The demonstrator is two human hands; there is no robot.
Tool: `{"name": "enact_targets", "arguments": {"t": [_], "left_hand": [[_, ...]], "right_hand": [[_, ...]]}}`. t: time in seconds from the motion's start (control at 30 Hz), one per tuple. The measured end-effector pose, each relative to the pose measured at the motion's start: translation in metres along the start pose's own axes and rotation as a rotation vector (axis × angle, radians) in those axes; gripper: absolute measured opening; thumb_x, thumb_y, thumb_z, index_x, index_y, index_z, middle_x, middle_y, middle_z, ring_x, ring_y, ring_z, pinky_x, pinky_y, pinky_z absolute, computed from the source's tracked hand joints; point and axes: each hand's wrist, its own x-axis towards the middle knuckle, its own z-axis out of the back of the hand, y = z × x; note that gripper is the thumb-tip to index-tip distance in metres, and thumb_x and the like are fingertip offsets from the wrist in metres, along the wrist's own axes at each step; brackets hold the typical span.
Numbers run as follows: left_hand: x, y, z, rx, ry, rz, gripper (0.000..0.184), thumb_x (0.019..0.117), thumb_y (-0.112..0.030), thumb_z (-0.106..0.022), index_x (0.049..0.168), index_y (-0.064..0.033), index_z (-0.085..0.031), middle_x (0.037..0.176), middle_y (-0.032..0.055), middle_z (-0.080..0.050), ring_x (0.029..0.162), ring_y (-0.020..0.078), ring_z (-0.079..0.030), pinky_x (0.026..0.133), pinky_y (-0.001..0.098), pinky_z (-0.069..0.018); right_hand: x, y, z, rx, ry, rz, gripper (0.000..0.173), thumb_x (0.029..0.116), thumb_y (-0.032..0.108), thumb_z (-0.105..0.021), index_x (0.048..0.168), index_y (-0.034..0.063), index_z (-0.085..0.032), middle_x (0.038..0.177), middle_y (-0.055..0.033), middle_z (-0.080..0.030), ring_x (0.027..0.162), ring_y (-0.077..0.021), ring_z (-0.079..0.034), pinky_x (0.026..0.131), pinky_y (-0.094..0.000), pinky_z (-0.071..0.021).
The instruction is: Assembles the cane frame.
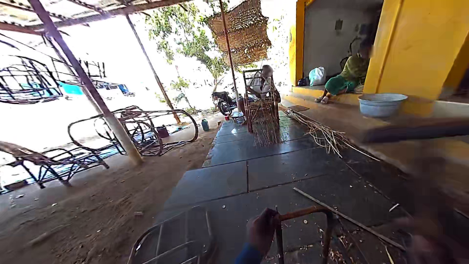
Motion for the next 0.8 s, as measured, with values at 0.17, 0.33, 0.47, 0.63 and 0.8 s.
{"name": "enact_targets", "arguments": {"t": [0.17, 0.33, 0.47, 0.63, 0.8], "left_hand": [[-0.003, 0.0, -0.003, 0.068, -0.014, -0.014, 0.032, 0.1003, -0.048, -0.06, 0.101, -0.0209, -0.076, 0.076, -0.0074, -0.071, 0.064, 0.0087, -0.066, 0.062, 0.0425, -0.0578], [-0.007, 0.0, -0.002, 0.048, -0.017, -0.018, 0.031, 0.0996, -0.048, -0.06, 0.1, -0.0211, -0.076, 0.074, -0.0081, -0.07, 0.062, 0.0075, -0.065, 0.061, 0.0402, -0.0575], [-0.003, 0.001, -0.004, 0.05, -0.029, -0.029, 0.031, 0.1001, -0.049, -0.06, 0.1, -0.0226, -0.076, 0.074, -0.0093, -0.07, 0.062, 0.0064, -0.064, 0.06, 0.0392, -0.0569], [-0.004, -0.001, -0.004, 0.058, -0.026, -0.025, 0.029, 0.0999, -0.047, -0.06, 0.1, -0.0228, -0.076, 0.073, -0.0101, -0.07, 0.06, 0.0057, -0.063, 0.059, 0.0387, -0.0561], [-0.006, -0.001, -0.004, 0.052, -0.023, -0.026, 0.029, 0.1005, -0.047, -0.059, 0.1, -0.0227, -0.076, 0.074, -0.0104, -0.07, 0.062, 0.0049, -0.064, 0.061, 0.0375, -0.0571]], "right_hand": [[0.032, 0.001, -0.038, -0.243, 0.24, 0.031, 0.041, 0.1083, 0.034, -0.052, 0.143, 0.0137, -0.062, 0.081, -0.0145, -0.072, 0.062, -0.0283, -0.068, 0.056, -0.0511, -0.0568], [0.045, -0.015, -0.072, -0.434, 0.252, 0.104, 0.044, 0.107, 0.043, -0.044, 0.14, 0.0232, -0.066, 0.065, -0.0091, -0.066, 0.054, -0.0293, -0.065, 0.049, -0.0522, -0.0524], [0.059, -0.014, -0.073, -0.315, 0.065, 0.21, 0.041, 0.1084, 0.043, -0.045, 0.138, 0.0222, -0.065, 0.062, -0.0017, -0.06, 0.048, -0.0173, -0.057, 0.043, -0.0405, -0.0483], [0.065, -0.014, -0.062, -0.443, 0.195, 0.167, 0.043, 0.1062, 0.045, -0.042, 0.133, 0.0248, -0.07, 0.06, -0.0015, -0.061, 0.049, -0.019, -0.06, 0.045, -0.0433, -0.0497], [0.059, -0.014, -0.065, -0.441, 0.259, 0.106, 0.041, 0.1062, 0.044, -0.045, 0.134, 0.0254, -0.069, 0.063, -0.0028, -0.062, 0.053, -0.021, -0.062, 0.048, -0.0447, -0.0514]]}}
